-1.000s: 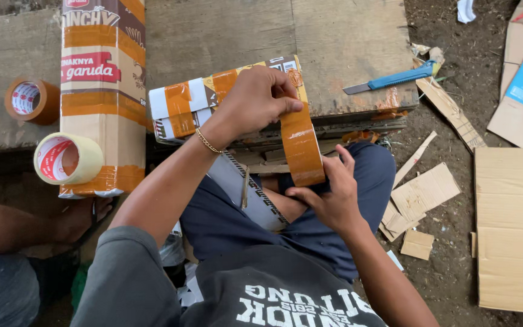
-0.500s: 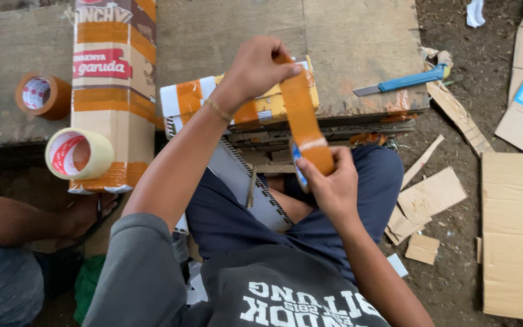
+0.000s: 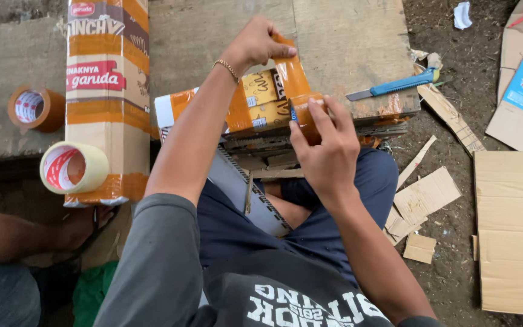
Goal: The person tapes a cardboard box with brown packing tape, then uses a utility knife to cut and trim a separate piece of cardboard. They insert the cut piece into the box as a divider or lid.
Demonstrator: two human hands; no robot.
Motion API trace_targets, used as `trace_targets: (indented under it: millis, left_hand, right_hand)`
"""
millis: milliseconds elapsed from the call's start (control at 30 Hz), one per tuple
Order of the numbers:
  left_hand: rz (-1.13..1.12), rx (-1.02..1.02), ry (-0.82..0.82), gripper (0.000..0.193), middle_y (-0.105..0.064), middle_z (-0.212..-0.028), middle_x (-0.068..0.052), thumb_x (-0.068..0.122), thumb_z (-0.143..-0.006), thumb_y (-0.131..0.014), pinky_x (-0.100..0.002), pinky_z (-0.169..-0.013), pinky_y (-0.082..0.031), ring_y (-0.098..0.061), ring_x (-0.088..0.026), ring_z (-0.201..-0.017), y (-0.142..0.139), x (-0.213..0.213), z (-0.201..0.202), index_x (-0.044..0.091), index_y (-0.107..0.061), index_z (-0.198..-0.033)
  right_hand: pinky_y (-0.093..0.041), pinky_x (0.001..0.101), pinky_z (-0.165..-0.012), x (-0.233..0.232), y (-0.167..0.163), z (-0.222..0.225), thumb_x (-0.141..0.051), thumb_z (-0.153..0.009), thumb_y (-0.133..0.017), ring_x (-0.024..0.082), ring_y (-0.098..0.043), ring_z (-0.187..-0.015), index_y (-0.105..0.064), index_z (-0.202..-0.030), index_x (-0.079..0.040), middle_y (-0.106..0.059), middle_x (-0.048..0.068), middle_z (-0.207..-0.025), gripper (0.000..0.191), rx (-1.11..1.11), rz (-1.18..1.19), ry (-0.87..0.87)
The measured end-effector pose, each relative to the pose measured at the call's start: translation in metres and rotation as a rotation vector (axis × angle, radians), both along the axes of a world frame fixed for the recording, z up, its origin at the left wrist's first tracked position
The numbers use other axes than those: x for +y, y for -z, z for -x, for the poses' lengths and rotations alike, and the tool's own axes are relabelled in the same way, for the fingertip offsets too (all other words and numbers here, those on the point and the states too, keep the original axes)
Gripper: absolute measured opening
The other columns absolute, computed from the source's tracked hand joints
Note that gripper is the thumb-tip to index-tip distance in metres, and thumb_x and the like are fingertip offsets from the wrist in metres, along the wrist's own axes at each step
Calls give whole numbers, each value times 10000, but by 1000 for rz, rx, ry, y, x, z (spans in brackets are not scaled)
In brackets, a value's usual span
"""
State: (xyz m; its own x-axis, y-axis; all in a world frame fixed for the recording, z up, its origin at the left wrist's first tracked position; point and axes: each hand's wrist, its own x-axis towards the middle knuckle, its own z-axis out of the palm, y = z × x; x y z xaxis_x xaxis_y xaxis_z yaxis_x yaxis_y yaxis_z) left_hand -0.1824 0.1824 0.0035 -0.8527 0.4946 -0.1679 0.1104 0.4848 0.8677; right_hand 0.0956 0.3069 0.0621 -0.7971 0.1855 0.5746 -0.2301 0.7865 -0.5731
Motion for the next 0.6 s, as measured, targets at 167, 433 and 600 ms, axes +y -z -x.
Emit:
trace_targets:
  millis: [167,433,600]
  left_hand:
    - [-64,-58,-14,286,-713,-736,-28,240,-765,-927,-253,-488,-455,-561,-68,-565,11,1,7,21,-755,-832]
    - [-91,-155,-6,299,-733,-758,-55,230,-771,-923,-255,-523,-521,-647,-91,-612,28,6,17,12,-728,-834]
    - [-159,-244,-28,317,-737,-762,-91,203,-759,-925,-282,-529,-539,-673,-113,-613,31,8,19,-5,-704,-852]
  right_hand:
    - [-558,434,-982,0,-2,14,-165,-876,-849,388,-678,-1105,-715,-1227,0,-658,243,-1303,411,13,-67,38]
    - [-574,427,-974,2,1,26,-168,-881,-846,398,-698,-1125,-717,-1220,3,-659,259,-1316,401,-22,-66,32]
    - [-573,432,-983,3,1,29,-168,-877,-849,406,-693,-1137,-714,-1215,3,-656,256,-1318,402,-21,-73,27]
